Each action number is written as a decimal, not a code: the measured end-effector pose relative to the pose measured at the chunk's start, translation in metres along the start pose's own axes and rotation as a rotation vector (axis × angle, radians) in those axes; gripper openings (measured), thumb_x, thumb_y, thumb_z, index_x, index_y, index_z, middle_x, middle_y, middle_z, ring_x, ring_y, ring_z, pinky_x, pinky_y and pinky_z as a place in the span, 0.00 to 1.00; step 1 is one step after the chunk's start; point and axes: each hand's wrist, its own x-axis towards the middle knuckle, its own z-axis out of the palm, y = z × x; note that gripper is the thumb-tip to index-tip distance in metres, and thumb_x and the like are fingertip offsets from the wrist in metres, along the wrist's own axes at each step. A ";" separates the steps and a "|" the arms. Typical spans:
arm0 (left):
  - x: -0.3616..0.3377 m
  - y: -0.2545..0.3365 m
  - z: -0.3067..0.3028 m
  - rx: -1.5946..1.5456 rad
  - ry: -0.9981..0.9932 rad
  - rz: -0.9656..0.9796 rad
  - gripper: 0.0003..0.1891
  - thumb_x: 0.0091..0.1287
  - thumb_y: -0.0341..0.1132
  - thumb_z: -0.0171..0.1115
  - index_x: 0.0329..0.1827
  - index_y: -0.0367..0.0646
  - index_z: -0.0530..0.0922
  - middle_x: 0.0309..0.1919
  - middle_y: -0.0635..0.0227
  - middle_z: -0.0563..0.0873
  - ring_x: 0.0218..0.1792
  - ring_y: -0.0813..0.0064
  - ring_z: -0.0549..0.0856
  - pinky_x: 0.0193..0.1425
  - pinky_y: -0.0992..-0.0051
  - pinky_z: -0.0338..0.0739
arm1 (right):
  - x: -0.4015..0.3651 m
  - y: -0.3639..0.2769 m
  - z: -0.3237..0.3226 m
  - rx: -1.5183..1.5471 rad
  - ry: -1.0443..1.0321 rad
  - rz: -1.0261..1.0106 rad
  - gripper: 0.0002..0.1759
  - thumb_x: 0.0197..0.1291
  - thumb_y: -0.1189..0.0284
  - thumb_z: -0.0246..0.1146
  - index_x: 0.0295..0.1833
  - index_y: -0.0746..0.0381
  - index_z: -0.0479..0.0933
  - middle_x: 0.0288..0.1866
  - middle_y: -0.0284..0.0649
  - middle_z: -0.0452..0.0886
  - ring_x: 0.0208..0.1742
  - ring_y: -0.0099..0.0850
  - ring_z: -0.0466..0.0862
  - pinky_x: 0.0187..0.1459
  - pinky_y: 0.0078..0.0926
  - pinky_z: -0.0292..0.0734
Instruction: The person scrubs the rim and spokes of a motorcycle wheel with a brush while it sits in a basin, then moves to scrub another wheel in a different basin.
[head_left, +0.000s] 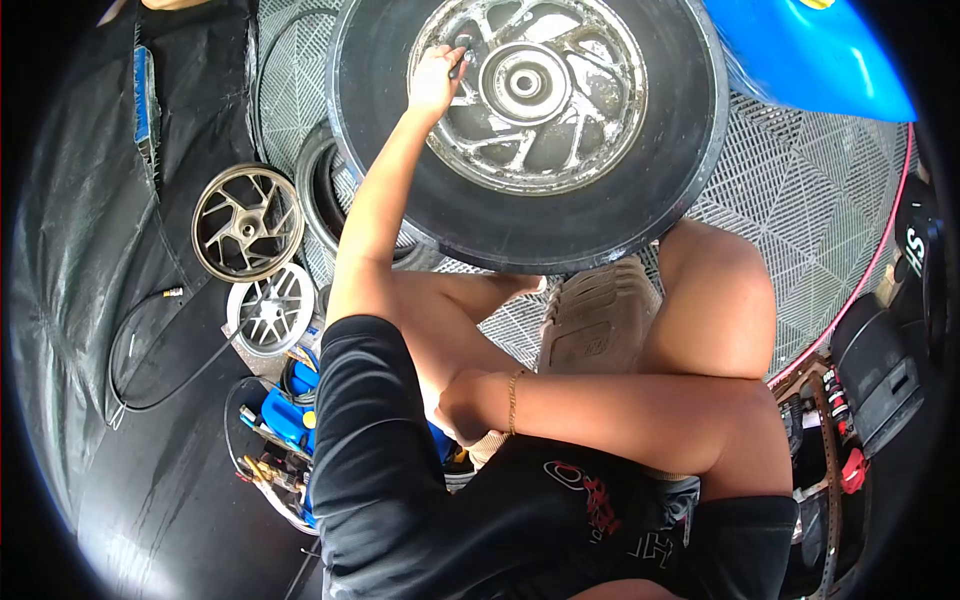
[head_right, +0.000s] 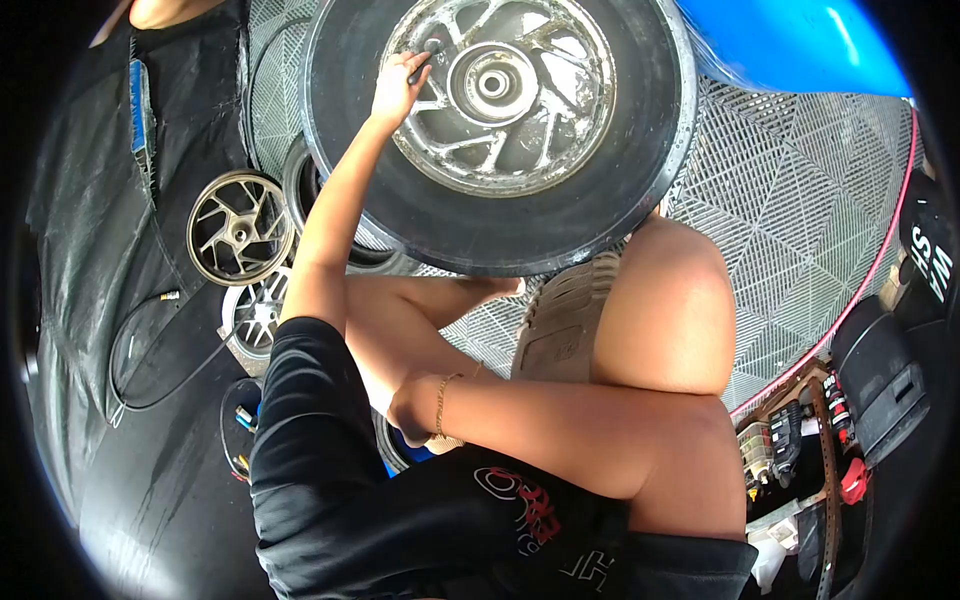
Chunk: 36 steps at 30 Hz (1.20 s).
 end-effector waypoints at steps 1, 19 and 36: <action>0.002 0.001 0.002 0.008 -0.018 -0.020 0.11 0.55 0.34 0.61 0.41 0.44 0.79 0.37 0.60 0.80 0.40 0.61 0.78 0.47 0.69 0.72 | 0.001 0.001 0.002 -0.002 0.038 -0.018 0.13 0.43 0.71 0.55 0.36 0.62 0.77 0.29 0.38 0.82 0.31 0.31 0.82 0.34 0.28 0.74; 0.008 0.023 -0.034 0.363 -0.330 0.263 0.16 0.51 0.25 0.52 0.45 0.36 0.73 0.42 0.65 0.77 0.47 0.68 0.73 0.50 0.76 0.72 | 0.001 -0.003 -0.004 0.029 -0.080 0.030 0.12 0.41 0.73 0.56 0.35 0.62 0.78 0.27 0.39 0.82 0.28 0.32 0.82 0.32 0.28 0.75; -0.004 0.007 -0.026 0.314 -0.301 0.219 0.17 0.55 0.26 0.52 0.49 0.38 0.73 0.45 0.62 0.77 0.48 0.62 0.74 0.53 0.71 0.71 | 0.012 0.006 0.015 -0.031 0.074 -0.026 0.14 0.43 0.70 0.55 0.38 0.61 0.77 0.35 0.41 0.81 0.34 0.35 0.81 0.35 0.30 0.74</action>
